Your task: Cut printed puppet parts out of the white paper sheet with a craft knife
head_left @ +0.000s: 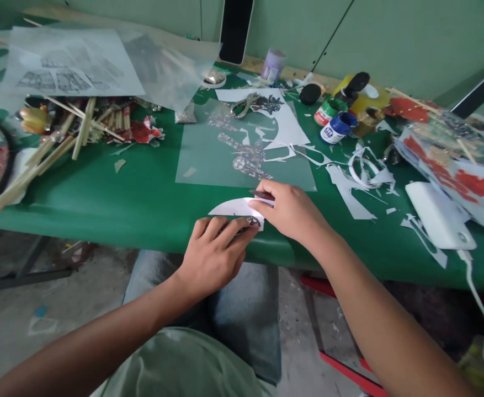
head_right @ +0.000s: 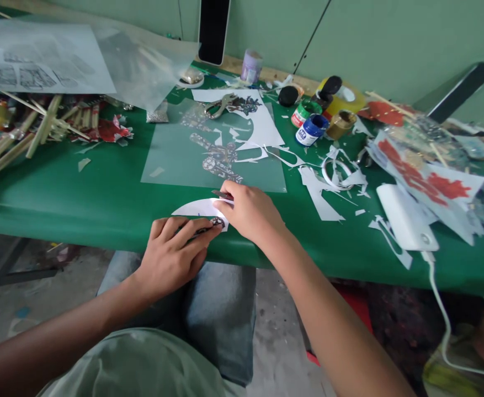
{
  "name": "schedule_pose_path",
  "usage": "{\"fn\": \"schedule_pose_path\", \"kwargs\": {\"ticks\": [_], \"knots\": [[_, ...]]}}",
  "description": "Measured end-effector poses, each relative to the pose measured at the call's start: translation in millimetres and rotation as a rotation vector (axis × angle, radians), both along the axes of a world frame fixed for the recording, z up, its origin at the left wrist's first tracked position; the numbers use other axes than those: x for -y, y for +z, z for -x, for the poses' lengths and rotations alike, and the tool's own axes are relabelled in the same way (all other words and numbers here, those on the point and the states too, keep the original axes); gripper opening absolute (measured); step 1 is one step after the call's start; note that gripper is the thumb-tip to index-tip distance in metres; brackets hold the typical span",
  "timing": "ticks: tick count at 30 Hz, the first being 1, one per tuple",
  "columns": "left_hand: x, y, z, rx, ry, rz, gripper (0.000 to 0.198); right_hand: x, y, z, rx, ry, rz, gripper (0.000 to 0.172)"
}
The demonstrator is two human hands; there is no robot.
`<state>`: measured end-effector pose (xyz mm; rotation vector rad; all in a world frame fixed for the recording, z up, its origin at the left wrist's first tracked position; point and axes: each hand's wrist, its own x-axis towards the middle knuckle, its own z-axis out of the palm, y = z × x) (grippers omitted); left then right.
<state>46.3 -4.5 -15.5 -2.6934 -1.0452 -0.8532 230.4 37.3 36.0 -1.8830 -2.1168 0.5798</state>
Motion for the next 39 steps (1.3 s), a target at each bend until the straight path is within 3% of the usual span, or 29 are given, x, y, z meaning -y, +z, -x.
{"fn": "schedule_pose_path", "kwargs": {"ticks": [3,7,9,15,34,39], "knots": [[-3.3,0.6,-3.2,-0.011,-0.032,0.016,0.034,-6.7,-3.9,-1.7,0.093,0.084,-0.114,0.011],[-1.4,-0.2,-3.6,-0.019,-0.009,0.040,0.036,3.0,-9.1,-7.8,0.292,0.020,-0.344,0.025],[1.4,0.0,-4.1,-0.024,0.014,0.050,0.036,13.4,-11.0,-12.8,0.270,0.023,-0.392,0.026],[3.6,2.3,-9.6,-0.026,0.045,0.029,0.034,34.3,-13.4,-21.5,0.131,0.172,-0.413,0.024],[0.9,1.6,-11.3,0.013,0.047,0.035,0.034,32.7,-15.2,-19.1,0.212,0.226,-0.464,0.025],[0.3,2.0,-11.1,0.016,0.042,0.034,0.033,34.8,-15.5,-17.0,0.329,0.256,-0.548,0.025]]}}
